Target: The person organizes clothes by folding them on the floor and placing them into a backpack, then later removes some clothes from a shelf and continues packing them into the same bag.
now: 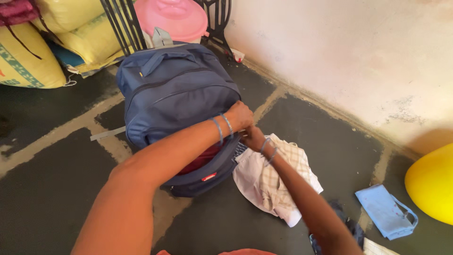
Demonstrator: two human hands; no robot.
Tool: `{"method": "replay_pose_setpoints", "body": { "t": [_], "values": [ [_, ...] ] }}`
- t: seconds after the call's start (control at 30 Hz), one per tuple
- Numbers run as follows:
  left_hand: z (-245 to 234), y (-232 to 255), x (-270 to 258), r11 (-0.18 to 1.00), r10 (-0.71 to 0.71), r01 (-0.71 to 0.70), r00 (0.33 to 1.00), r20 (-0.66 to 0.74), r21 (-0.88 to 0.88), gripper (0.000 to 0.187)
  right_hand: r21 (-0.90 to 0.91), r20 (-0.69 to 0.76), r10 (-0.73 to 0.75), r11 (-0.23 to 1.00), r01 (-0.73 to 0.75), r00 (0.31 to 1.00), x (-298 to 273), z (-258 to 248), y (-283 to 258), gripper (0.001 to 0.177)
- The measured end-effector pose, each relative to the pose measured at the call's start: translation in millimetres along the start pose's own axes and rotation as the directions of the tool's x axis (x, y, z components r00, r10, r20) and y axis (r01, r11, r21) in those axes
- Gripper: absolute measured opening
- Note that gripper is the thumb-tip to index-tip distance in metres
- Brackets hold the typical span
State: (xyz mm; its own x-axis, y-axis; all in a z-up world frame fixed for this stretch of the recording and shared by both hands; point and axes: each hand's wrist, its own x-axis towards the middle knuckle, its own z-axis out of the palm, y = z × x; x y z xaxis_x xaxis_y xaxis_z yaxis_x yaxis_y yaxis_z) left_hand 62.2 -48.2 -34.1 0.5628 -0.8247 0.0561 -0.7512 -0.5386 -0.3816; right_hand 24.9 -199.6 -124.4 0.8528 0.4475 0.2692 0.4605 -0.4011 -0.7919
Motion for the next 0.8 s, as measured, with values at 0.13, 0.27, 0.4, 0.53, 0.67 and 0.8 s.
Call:
{"method": "replay_pose_setpoints", "body": {
  "t": [0.13, 0.27, 0.4, 0.53, 0.67, 0.8],
  "values": [
    [-20.0, -3.0, 6.9, 0.998, -0.057, 0.061, 0.951, 0.305, -0.004, 0.026, 0.502, 0.047, 0.191, 0.844, -0.188, 0.981, -9.2, 8.2, -5.4, 0.03],
    [-38.6, 15.8, 6.9, 0.993, -0.111, 0.074, 0.867, 0.487, 0.095, 0.031, 0.573, 0.18, 0.255, 0.758, -0.312, 0.95, -15.5, -0.8, -17.7, 0.033],
    [-2.2, 13.3, 11.5, 0.995, 0.004, 0.02, 0.968, 0.252, -0.095, 0.019, 0.681, 0.254, 0.164, 0.67, -0.297, 0.953, -15.7, -1.6, -5.8, 0.034],
    [14.3, -14.4, 0.2, 0.996, 0.043, -0.032, 0.991, 0.128, -0.086, 0.022, 0.635, 0.301, 0.163, 0.7, -0.325, 0.939, -21.3, -3.0, -4.4, 0.037],
    [-12.4, -6.3, -10.9, 0.991, 0.119, -0.107, 0.978, 0.174, -0.076, 0.028, 0.599, 0.222, 0.132, 0.764, -0.242, 0.966, -24.0, 4.6, -12.1, 0.038],
    [-21.9, 12.6, -16.1, 0.989, 0.124, -0.128, 0.991, 0.054, 0.072, 0.018, 0.223, -0.091, 0.074, 0.973, -0.052, 0.993, -22.3, 17.6, -22.9, 0.035]
  ]
}}
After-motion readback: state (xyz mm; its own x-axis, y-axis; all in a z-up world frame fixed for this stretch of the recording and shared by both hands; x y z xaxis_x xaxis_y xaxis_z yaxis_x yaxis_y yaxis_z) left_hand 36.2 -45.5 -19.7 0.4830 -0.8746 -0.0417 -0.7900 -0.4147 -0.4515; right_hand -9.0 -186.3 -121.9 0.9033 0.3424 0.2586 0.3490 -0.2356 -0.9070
